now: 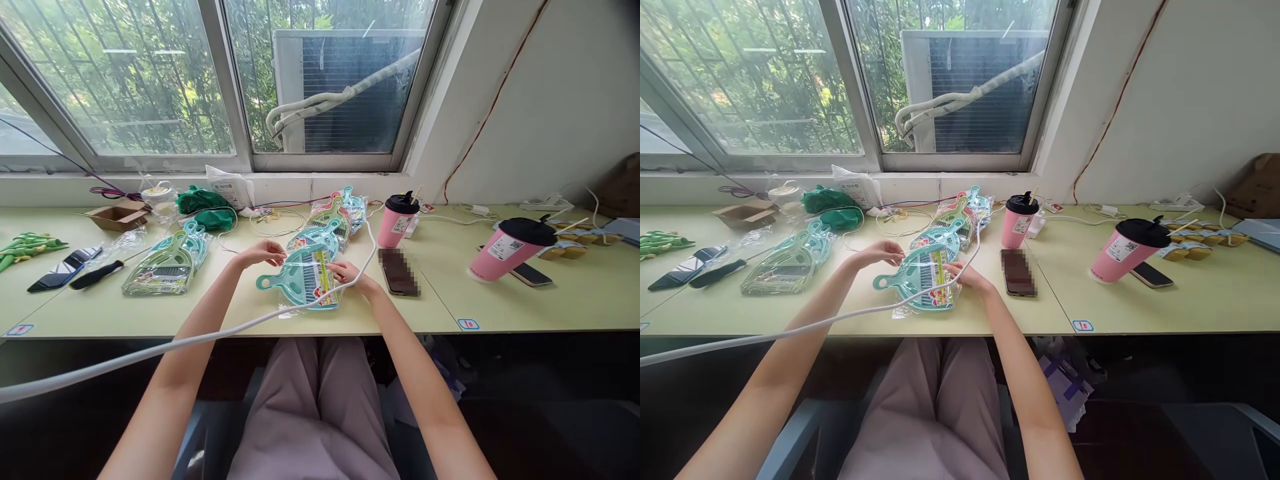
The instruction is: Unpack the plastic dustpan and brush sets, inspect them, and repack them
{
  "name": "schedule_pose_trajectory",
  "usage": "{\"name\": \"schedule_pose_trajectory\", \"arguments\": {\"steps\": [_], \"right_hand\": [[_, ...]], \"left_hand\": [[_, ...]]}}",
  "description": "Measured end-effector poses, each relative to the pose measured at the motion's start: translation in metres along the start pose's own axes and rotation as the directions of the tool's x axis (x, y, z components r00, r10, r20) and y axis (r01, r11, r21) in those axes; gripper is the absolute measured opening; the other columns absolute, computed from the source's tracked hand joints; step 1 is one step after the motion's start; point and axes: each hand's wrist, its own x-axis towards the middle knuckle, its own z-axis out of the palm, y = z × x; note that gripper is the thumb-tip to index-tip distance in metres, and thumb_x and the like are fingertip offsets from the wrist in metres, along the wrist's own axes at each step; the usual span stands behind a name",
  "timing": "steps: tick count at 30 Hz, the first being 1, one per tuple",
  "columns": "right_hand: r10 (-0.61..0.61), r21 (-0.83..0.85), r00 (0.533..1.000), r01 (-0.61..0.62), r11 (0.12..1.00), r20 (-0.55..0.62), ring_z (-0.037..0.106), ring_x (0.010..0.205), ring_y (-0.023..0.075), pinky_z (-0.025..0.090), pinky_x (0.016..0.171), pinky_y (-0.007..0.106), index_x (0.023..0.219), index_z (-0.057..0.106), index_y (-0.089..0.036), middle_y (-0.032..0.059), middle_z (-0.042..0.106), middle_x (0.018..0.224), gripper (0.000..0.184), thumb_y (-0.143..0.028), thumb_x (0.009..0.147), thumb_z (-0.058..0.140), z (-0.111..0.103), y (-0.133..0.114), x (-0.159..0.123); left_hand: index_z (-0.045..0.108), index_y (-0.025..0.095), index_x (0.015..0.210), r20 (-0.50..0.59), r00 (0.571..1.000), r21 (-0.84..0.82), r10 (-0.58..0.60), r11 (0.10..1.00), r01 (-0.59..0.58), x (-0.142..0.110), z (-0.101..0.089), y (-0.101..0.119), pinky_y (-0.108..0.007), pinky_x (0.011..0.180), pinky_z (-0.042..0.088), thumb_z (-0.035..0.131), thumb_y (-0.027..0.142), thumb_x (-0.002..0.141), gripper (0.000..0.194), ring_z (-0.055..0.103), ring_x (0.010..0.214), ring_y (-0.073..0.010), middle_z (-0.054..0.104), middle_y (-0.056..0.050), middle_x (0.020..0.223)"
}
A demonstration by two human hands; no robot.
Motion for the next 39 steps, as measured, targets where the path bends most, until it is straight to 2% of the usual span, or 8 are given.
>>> {"name": "schedule_pose_trajectory", "arguments": {"steps": [3,8,16,21,26,29,33,39], "right_hand": [[0.042,0.047,0.998,-0.045,0.998,0.051,0.021,0.044,0.0045,0.011,0.041,0.021,0.066,0.048,-0.02,-0.008,0.038,0.05,0.049,-0.067,0.079,0.056,-0.002,0.003,0.001],[-0.041,0.081,0.998,0.045,0.996,-0.05,0.026,0.046,0.0041,0.017,0.044,0.02,0.07,0.053,-0.018,-0.0093,0.037,0.053,0.044,-0.059,0.07,0.071,0.005,0.003,0.004],[-0.105,-0.041,0.977,0.099,0.994,-0.184,0.041,0.051,0.0065,0.029,0.046,0.021,0.076,0.063,-0.016,-0.0049,0.053,0.061,0.048,-0.059,0.06,0.077,0.013,0.008,0.01],[-0.045,0.019,0.972,0.05,0.999,-0.232,0.046,0.046,0.0085,0.036,0.042,0.024,0.068,0.062,-0.017,0.0002,0.062,0.064,0.048,-0.057,0.053,0.083,0.011,0.008,0.012],[-0.038,0.035,0.935,0.053,0.998,-0.352,0.037,0.035,0.0042,0.025,0.034,0.023,0.065,0.061,-0.016,-0.0013,0.06,0.059,0.049,-0.054,0.048,0.086,-0.003,0.001,0.004],[-0.053,0.046,0.915,0.078,0.996,-0.401,0.035,0.033,0.0032,0.021,0.033,0.022,0.065,0.059,-0.017,-0.004,0.056,0.055,0.05,-0.056,0.046,0.086,-0.007,0.0,0.0],[-0.061,0.082,0.888,0.11,0.991,-0.456,0.034,0.033,0.0031,0.022,0.034,0.022,0.064,0.056,-0.019,-0.0068,0.052,0.052,0.051,-0.056,0.045,0.085,-0.005,-0.002,-0.003],[-0.091,0.135,0.842,0.191,0.972,-0.532,0.036,0.037,0.005,0.024,0.036,0.024,0.063,0.051,-0.021,-0.0065,0.049,0.053,0.048,-0.055,0.05,0.082,0.002,-0.006,-0.006]], "left_hand": [[0.068,0.016,0.086,-0.01,1.0,-0.056,0.004,0.998,-0.005,0.002,0.006,-0.003,-0.03,0.071,0.055,0.08,0.049,0.066,0.04,0.066,0.071,-0.0161,0.068,-0.005,0.078],[0.062,0.017,0.084,-0.106,0.993,-0.13,0.054,0.989,-0.068,0.005,0.02,-0.008,-0.023,0.062,0.049,0.076,0.051,0.069,0.04,0.059,0.064,-0.0105,0.06,0.001,0.073],[0.062,0.017,0.081,-0.181,0.98,-0.163,0.081,0.98,-0.112,0.012,0.029,-0.016,-0.023,0.061,0.046,0.077,0.05,0.069,0.038,0.055,0.061,-0.009,0.058,0.001,0.073],[0.064,0.017,0.081,-0.238,0.969,-0.177,0.062,0.978,-0.106,0.011,0.029,-0.018,-0.025,0.062,0.048,0.079,0.05,0.065,0.04,0.057,0.061,-0.011,0.062,0.0,0.069],[0.069,0.014,0.079,-0.272,0.962,-0.154,0.018,0.986,-0.062,0.005,0.022,-0.021,-0.027,0.06,0.049,0.083,0.052,0.059,0.046,0.062,0.064,-0.0155,0.069,-0.006,0.072],[0.071,0.014,0.092,-0.295,0.955,-0.169,0.025,0.983,-0.078,-0.001,0.02,-0.02,-0.027,0.062,0.05,0.078,0.059,0.064,0.053,0.064,0.068,-0.0175,0.072,-0.008,0.08],[0.066,0.018,0.12,-0.203,0.979,-0.337,0.019,0.937,-0.088,-0.009,0.02,-0.02,-0.033,0.073,0.054,0.062,0.071,0.074,0.07,0.07,0.082,-0.0223,0.072,-0.012,0.103],[0.066,0.018,0.118,-0.064,0.99,-0.38,-0.125,0.92,0.091,-0.014,0.04,-0.027,-0.031,0.072,0.057,0.069,0.062,0.074,0.061,0.072,0.087,-0.0241,0.072,-0.016,0.111]]}}
